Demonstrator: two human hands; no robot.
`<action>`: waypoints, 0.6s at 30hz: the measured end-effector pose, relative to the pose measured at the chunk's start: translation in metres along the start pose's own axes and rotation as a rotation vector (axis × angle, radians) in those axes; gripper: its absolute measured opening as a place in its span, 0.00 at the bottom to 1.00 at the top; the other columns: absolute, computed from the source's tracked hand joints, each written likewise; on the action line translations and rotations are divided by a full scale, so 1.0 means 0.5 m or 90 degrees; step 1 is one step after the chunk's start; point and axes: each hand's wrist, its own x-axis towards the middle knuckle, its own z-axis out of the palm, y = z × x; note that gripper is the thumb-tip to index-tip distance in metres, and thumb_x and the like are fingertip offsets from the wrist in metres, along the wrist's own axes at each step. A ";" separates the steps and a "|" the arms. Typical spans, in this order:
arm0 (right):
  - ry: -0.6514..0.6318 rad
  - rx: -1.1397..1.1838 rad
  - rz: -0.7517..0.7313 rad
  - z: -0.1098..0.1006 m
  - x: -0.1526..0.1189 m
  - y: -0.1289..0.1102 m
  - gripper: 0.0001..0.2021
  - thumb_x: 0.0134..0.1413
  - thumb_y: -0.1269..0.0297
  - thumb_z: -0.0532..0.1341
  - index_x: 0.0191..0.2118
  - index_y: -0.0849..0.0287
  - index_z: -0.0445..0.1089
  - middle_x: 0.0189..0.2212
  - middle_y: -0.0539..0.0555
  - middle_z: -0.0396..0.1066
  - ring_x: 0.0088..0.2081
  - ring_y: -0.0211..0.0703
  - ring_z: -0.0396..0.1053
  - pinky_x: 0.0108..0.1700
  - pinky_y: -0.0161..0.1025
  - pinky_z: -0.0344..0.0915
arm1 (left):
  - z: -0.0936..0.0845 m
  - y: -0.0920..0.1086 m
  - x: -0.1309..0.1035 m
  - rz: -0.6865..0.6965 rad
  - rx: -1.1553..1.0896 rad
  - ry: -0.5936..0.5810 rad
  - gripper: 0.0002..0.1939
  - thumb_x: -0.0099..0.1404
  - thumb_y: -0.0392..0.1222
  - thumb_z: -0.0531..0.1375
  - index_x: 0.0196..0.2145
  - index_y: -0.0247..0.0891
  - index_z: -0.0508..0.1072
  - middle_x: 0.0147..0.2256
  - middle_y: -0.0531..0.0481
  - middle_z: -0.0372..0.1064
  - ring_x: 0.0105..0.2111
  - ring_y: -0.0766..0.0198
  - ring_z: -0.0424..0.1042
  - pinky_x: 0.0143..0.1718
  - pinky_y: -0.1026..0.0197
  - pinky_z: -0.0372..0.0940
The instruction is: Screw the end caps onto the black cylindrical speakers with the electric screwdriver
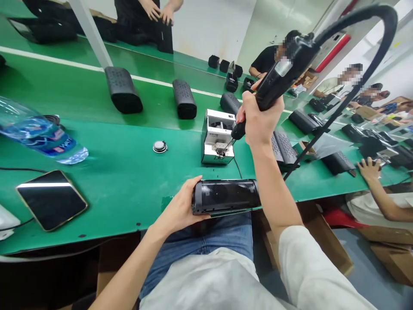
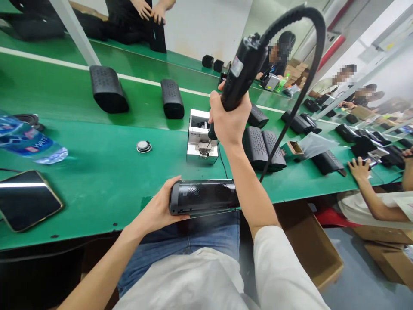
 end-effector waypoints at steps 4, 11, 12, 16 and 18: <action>-0.006 -0.011 -0.004 -0.002 0.004 0.003 0.20 0.66 0.40 0.72 0.41 0.47 0.66 0.20 0.38 0.58 0.13 0.30 0.57 0.16 0.33 0.57 | -0.001 0.001 0.000 -0.002 0.004 -0.006 0.67 0.58 0.40 0.82 0.79 0.55 0.43 0.72 0.35 0.60 0.72 0.36 0.68 0.72 0.33 0.68; -0.021 -0.072 0.024 -0.014 0.016 0.032 0.22 0.67 0.35 0.66 0.43 0.46 0.62 0.23 0.39 0.58 0.15 0.32 0.57 0.18 0.38 0.58 | -0.005 0.003 0.001 -0.010 0.010 -0.009 0.65 0.59 0.43 0.81 0.80 0.52 0.44 0.72 0.34 0.60 0.71 0.36 0.69 0.70 0.35 0.70; -0.013 -0.069 0.040 -0.013 0.022 0.037 0.23 0.65 0.35 0.67 0.42 0.46 0.60 0.23 0.39 0.57 0.16 0.33 0.56 0.18 0.39 0.57 | -0.005 0.003 0.001 -0.012 0.010 -0.009 0.65 0.60 0.44 0.81 0.80 0.52 0.44 0.72 0.34 0.60 0.71 0.36 0.69 0.70 0.35 0.70; 0.006 -0.037 0.141 -0.005 0.057 0.047 0.24 0.51 0.41 0.71 0.39 0.45 0.58 0.23 0.39 0.59 0.16 0.35 0.54 0.17 0.42 0.56 | -0.005 0.003 0.002 -0.009 0.010 -0.010 0.65 0.60 0.44 0.81 0.80 0.52 0.44 0.73 0.34 0.59 0.72 0.36 0.68 0.71 0.36 0.69; -0.101 -0.008 0.209 -0.002 0.074 0.042 0.20 0.47 0.47 0.70 0.38 0.44 0.61 0.22 0.40 0.57 0.17 0.38 0.56 0.19 0.44 0.59 | -0.006 0.004 0.002 -0.008 0.012 -0.010 0.65 0.60 0.44 0.81 0.80 0.52 0.44 0.73 0.35 0.59 0.72 0.37 0.68 0.72 0.36 0.68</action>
